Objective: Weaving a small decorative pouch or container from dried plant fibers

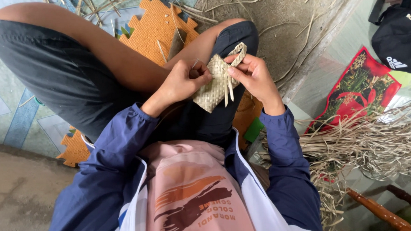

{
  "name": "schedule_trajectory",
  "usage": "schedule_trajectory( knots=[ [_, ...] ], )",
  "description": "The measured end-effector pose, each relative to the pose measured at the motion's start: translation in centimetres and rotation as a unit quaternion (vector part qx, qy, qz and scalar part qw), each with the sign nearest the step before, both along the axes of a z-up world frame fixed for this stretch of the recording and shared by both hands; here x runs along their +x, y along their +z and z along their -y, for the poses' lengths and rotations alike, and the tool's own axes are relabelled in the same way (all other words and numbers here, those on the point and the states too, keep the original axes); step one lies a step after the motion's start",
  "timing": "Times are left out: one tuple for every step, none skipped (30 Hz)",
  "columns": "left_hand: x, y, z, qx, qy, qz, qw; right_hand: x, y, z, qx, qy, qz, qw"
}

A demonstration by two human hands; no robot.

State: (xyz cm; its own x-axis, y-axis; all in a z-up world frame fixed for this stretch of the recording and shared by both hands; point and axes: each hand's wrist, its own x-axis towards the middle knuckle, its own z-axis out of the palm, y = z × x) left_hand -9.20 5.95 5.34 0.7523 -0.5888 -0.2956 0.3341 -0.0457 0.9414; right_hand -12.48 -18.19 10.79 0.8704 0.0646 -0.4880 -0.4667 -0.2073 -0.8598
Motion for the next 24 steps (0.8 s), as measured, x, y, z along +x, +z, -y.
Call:
schedule_trajectory(
  knots=[
    [0.1, 0.3, 0.1, 0.031, 0.016, 0.047, 0.998, 0.1, 0.1, -0.1, -0.007, 0.000, 0.002, 1.000],
    [0.1, 0.5, 0.2, 0.061, 0.032, 0.095, 0.993, 0.2, 0.3, -0.2, -0.015, -0.001, 0.005, 1.000],
    [-0.6, 0.8, 0.4, 0.061, 0.031, 0.095, 0.993, 0.2, 0.1, -0.2, -0.015, -0.002, 0.005, 1.000],
    [-1.3, 1.1, 0.5, 0.154, 0.048, 0.279, 0.947, 0.3, -0.2, -0.1, -0.023, 0.000, 0.008, 1.000],
    [-2.0, 1.4, 0.7, 0.240, 0.064, 0.450, 0.857, 0.3, -0.4, 0.0, -0.031, 0.002, 0.012, 0.999],
    [-2.5, 2.3, 0.8, 0.239, 0.063, 0.450, 0.858, 0.3, -0.1, 0.0, -0.031, 0.001, 0.011, 0.999],
    [-3.0, 3.1, 0.9, 0.180, 0.061, 0.502, 0.844, 0.4, 0.1, 0.0, -0.042, 0.019, 0.017, 0.999],
    [-3.5, 3.9, 0.9, 0.119, 0.059, 0.551, 0.824, 0.5, 0.3, 0.0, -0.052, 0.038, 0.023, 0.998],
    [-3.6, 3.8, 1.0, 0.120, 0.060, 0.552, 0.823, 0.5, 0.4, -0.2, -0.052, 0.039, 0.025, 0.998],
    [-3.8, 3.7, 1.2, 0.137, 0.085, 0.576, 0.801, 0.4, 0.5, -0.4, -0.065, 0.046, 0.029, 0.996],
    [-4.0, 3.6, 1.4, 0.153, 0.109, 0.598, 0.779, 0.3, 0.6, -0.5, -0.078, 0.051, 0.033, 0.995],
    [-4.1, 3.2, 1.4, 0.152, 0.109, 0.598, 0.779, 0.2, 0.7, -0.5, -0.079, 0.050, 0.033, 0.995],
    [-4.2, 2.7, 1.5, 0.152, 0.119, 0.598, 0.778, 0.0, 0.7, -0.5, -0.089, 0.046, 0.035, 0.994],
    [-4.3, 2.3, 1.5, 0.151, 0.128, 0.598, 0.777, -0.1, 0.8, -0.6, -0.099, 0.042, 0.038, 0.993],
    [-4.3, 2.3, 1.4, 0.151, 0.127, 0.598, 0.777, -0.2, 1.0, -0.6, -0.099, 0.041, 0.037, 0.994],
    [-4.4, 2.4, 1.3, 0.137, 0.125, 0.598, 0.780, -0.3, 1.1, -0.7, -0.101, 0.042, 0.035, 0.993],
    [-4.3, 2.5, 1.2, 0.124, 0.124, 0.599, 0.781, -0.3, 1.3, -0.9, -0.103, 0.043, 0.035, 0.993],
    [-4.1, 2.7, 1.1, 0.125, 0.125, 0.600, 0.780, -0.3, 1.2, -0.9, -0.103, 0.044, 0.037, 0.993],
    [-4.0, 2.9, 1.2, 0.105, 0.133, 0.600, 0.782, -0.4, 1.2, -0.8, -0.105, 0.046, 0.036, 0.993],
    [-4.0, 3.1, 1.2, 0.086, 0.140, 0.600, 0.783, -0.5, 1.1, -0.8, -0.108, 0.048, 0.035, 0.992],
    [-3.9, 3.3, 1.2, 0.085, 0.140, 0.600, 0.783, -0.5, 1.2, -0.8, -0.108, 0.047, 0.034, 0.992],
    [-3.9, 3.5, 1.2, 0.074, 0.143, 0.599, 0.784, -0.5, 1.3, -0.9, -0.108, 0.046, 0.036, 0.992],
    [-3.8, 3.6, 1.2, 0.065, 0.146, 0.599, 0.785, -0.5, 1.4, -1.0, -0.107, 0.044, 0.039, 0.993],
    [-3.9, 3.5, 1.1, 0.065, 0.146, 0.599, 0.785, -0.5, 1.5, -1.1, -0.107, 0.044, 0.038, 0.993]
  ],
)
